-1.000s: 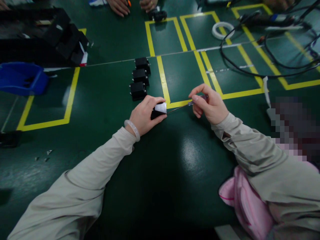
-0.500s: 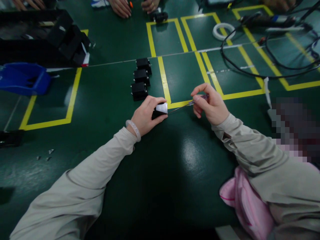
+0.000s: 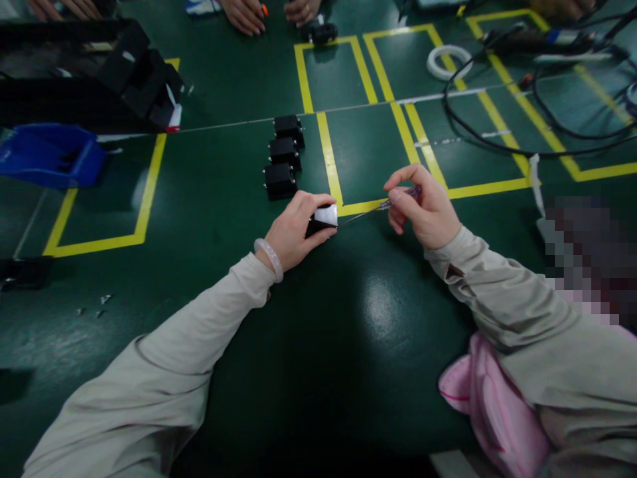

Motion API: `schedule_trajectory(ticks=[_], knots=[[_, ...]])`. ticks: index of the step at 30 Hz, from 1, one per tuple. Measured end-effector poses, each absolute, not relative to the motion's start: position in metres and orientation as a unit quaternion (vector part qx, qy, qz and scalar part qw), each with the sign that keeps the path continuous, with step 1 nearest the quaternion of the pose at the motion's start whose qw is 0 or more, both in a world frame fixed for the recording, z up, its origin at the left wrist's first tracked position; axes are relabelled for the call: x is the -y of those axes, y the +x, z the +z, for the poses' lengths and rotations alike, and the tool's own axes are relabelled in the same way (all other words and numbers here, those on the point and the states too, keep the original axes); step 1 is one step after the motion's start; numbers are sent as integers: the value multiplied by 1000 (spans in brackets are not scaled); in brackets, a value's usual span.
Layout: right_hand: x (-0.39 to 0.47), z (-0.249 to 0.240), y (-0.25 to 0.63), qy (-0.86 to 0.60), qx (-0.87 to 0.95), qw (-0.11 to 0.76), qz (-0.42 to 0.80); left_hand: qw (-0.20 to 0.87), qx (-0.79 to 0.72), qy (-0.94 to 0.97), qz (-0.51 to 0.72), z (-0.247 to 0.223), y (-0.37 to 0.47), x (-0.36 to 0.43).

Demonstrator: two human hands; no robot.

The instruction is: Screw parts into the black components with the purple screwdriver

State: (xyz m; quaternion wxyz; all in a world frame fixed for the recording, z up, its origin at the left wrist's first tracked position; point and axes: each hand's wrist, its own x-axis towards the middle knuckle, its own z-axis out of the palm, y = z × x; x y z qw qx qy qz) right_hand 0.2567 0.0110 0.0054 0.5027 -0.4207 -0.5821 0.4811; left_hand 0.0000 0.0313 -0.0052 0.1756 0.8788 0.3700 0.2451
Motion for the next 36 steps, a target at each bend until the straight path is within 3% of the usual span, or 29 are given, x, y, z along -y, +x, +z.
schedule_trajectory(ticks=[20,28,36], knots=[[-11,8,255,-427,581,512,468,199,-354,879,250,-5,-1,-32],[-14,6,261,-448,618,522,380,253,-310,882,251,-9,3,-29],[-1,42,251,-474,719,457,220,276,-341,870,223,-5,-3,-25]])
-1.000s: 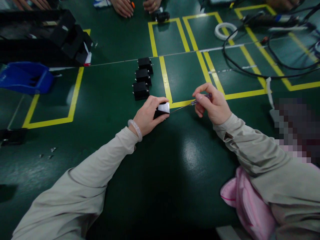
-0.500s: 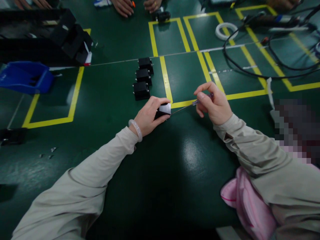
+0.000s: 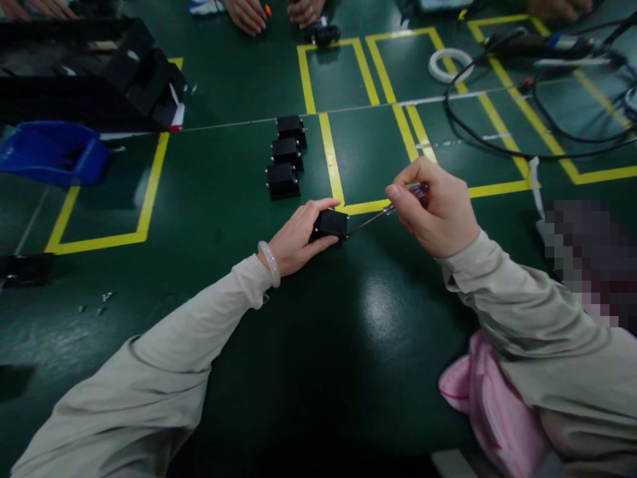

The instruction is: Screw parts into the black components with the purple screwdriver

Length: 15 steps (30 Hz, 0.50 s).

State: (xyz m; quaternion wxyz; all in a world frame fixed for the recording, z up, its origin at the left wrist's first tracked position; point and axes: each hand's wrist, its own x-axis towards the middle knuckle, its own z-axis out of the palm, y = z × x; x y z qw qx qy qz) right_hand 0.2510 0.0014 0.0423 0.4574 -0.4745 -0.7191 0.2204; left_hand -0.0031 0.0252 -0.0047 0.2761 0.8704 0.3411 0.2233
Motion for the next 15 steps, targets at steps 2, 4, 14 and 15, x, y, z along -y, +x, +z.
schedule_trajectory(ticks=[2,4,14,15], knots=[[-1,50,245,-470,744,433,194,271,-356,872,200,-1,-6,-25],[-2,59,237,-467,776,387,172,268,-363,874,181,1,-10,-26],[7,104,189,-504,851,128,75,159,-333,906,206,2,-15,-24],[8,105,188,-502,853,123,73,126,-337,907,217,6,-14,-21]])
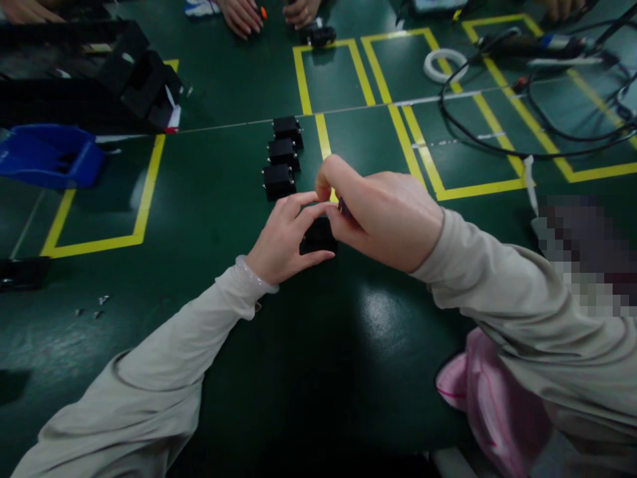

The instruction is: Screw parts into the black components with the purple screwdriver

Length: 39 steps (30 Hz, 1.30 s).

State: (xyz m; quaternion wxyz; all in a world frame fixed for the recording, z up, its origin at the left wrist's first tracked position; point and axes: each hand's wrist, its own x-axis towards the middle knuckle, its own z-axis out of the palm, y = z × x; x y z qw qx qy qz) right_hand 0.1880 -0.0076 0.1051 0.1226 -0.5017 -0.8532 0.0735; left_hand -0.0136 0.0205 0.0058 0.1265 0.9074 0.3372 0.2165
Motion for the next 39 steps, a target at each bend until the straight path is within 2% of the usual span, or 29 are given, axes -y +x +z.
schedule_trajectory(ticks=[4,9,16,19,22,24,28,33,39], knots=[[7,106,191,-498,854,122,84,44,-346,920,178,25,-5,-10],[9,104,197,-494,852,136,103,21,-341,936,80,40,9,-7],[13,104,210,-488,851,157,114,-11,-335,942,32,45,20,-8],[13,102,223,-488,824,245,148,-4,-338,941,10,48,23,-7],[7,89,238,-454,764,423,177,6,-348,937,-14,52,27,-6],[-2,72,247,-447,671,534,255,6,-359,933,-29,55,30,-6],[-21,31,257,-436,502,616,421,10,-386,921,-58,60,35,-4],[-27,3,254,-433,419,599,527,31,-411,911,-25,58,33,1],[-20,0,250,-438,410,577,555,73,-412,900,119,55,13,21]])
